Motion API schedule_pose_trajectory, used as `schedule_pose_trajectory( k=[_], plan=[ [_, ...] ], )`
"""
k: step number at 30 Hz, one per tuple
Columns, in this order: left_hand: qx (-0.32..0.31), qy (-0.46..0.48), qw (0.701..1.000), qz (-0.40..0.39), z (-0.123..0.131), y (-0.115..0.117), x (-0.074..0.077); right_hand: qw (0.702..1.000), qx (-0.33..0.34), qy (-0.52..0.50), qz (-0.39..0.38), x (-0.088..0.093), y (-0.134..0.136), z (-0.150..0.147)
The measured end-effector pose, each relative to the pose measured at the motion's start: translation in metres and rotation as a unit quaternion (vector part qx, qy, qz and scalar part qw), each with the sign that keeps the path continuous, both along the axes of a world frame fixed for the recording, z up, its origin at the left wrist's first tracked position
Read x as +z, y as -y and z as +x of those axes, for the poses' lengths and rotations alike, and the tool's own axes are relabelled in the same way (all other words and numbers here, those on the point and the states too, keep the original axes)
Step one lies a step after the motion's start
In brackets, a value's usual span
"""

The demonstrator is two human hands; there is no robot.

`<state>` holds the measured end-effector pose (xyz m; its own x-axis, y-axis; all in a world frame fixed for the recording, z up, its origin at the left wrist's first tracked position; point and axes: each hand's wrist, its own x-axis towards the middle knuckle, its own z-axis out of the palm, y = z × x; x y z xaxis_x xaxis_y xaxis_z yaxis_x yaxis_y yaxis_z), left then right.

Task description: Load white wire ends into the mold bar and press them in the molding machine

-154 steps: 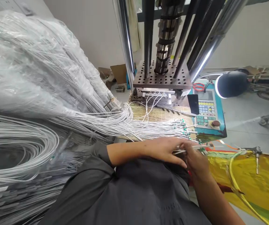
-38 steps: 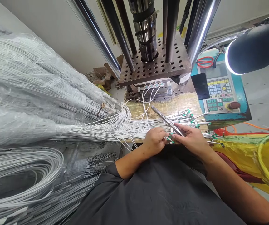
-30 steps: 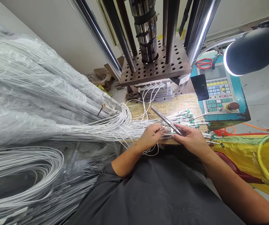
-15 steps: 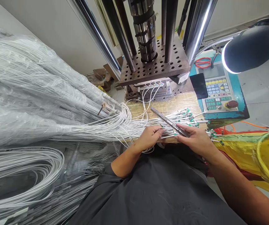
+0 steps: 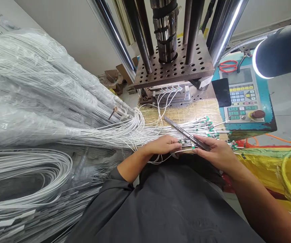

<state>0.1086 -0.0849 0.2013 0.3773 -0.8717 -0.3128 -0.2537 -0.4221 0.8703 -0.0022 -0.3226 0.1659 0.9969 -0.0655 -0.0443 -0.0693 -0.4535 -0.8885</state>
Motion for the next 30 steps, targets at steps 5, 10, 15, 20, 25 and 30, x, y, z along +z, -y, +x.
schedule_pose_trajectory(
  k=[5, 10, 15, 20, 25, 30],
  plan=[
    [0.127, 0.116, 0.985, 0.015, -0.015, 0.004, -0.008, 1.000, -0.010, -0.004, -0.021, -0.002, 0.003, -0.004],
    [0.184, 0.163, 0.968, 0.045, -0.029, 0.000, -0.006, 0.999, -0.033, -0.008, 0.006, 0.004, 0.001, -0.006],
    [0.203, 0.216, 0.955, 0.001, -0.028, -0.003, -0.006, 1.000, -0.031, -0.003, -0.002, 0.007, -0.001, -0.003],
    [0.122, 0.239, 0.962, -0.053, -0.029, -0.004, -0.011, 1.000, -0.020, 0.011, -0.008, -0.002, -0.001, -0.003],
    [0.079, 0.277, 0.956, -0.049, -0.033, -0.003, -0.018, 1.000, -0.005, 0.005, -0.006, -0.005, -0.002, -0.005],
    [0.065, 0.311, 0.948, -0.027, -0.034, -0.001, -0.022, 1.000, -0.008, -0.003, -0.008, -0.002, -0.006, -0.006]
  ],
)
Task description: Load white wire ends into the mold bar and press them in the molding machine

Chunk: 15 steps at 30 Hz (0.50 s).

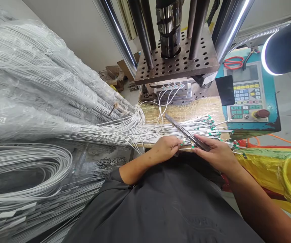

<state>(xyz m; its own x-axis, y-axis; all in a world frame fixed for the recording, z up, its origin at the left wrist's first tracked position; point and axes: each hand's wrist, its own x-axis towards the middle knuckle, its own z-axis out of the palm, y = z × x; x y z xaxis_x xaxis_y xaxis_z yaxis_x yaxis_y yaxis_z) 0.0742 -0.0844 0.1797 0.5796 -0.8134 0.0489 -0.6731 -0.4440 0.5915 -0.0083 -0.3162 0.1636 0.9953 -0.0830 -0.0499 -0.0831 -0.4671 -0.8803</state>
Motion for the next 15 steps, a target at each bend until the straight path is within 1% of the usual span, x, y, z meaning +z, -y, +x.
schedule_pose_trajectory(
  k=[7, 11, 15],
  plan=[
    [0.000, 0.031, 0.999, 0.019, -0.0006, 0.0024, -0.0018, 1.000, -0.010, -0.001, -0.029, 0.0036, -0.0015, -0.0010],
    [0.000, 0.028, 0.999, 0.040, -0.0015, 0.0037, 0.0001, 0.999, -0.008, 0.000, -0.037, 0.0052, -0.0021, -0.0017],
    [0.002, 0.021, 0.999, 0.041, -0.0017, 0.0045, 0.0013, 0.999, -0.010, 0.002, -0.044, 0.0060, -0.0034, -0.0025]
  ],
)
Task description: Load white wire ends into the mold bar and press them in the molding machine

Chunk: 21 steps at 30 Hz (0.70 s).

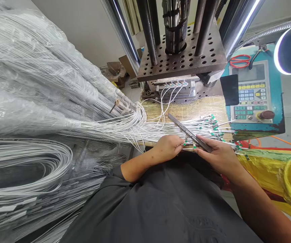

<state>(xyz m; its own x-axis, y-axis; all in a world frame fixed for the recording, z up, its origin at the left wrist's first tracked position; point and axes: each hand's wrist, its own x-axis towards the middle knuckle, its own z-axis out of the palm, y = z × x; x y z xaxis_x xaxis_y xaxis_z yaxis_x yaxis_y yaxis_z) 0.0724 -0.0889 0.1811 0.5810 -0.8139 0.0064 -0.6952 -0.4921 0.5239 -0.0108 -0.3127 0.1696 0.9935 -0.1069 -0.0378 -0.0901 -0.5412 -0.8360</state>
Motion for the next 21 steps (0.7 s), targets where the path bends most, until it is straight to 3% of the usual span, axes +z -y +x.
schedule_pose_trajectory(
  k=[21],
  plan=[
    [-0.018, 0.013, 0.999, 0.023, -0.0012, 0.0019, 0.0019, 0.999, 0.031, -0.002, -0.016, -0.0050, 0.0054, -0.0023]
  ],
)
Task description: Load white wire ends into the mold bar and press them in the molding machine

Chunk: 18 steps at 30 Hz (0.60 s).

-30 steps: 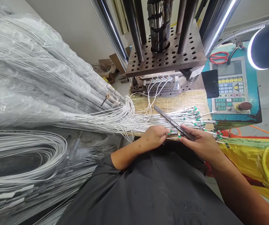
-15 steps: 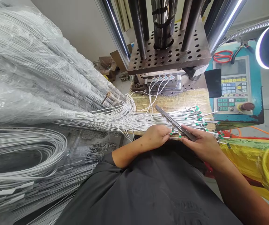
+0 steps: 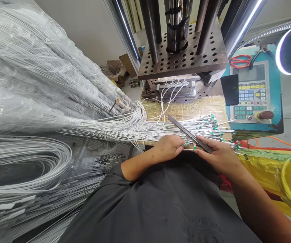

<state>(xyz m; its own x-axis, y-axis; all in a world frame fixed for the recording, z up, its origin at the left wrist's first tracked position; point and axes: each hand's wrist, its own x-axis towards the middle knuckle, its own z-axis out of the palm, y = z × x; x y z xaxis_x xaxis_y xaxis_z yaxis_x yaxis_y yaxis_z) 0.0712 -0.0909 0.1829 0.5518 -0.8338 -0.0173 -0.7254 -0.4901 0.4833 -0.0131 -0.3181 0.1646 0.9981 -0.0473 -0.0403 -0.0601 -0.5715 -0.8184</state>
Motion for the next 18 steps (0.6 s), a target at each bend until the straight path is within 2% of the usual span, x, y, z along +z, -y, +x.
schedule_pose_trajectory(
  k=[10, 18],
  plan=[
    [-0.002, -0.012, 0.999, 0.046, -0.002, 0.001, 0.013, 1.000, 0.001, -0.003, -0.004, -0.001, 0.001, -0.005],
    [-0.014, -0.010, 0.999, 0.040, -0.005, 0.003, 0.009, 1.000, 0.007, 0.000, -0.007, 0.001, 0.003, -0.005]
  ],
)
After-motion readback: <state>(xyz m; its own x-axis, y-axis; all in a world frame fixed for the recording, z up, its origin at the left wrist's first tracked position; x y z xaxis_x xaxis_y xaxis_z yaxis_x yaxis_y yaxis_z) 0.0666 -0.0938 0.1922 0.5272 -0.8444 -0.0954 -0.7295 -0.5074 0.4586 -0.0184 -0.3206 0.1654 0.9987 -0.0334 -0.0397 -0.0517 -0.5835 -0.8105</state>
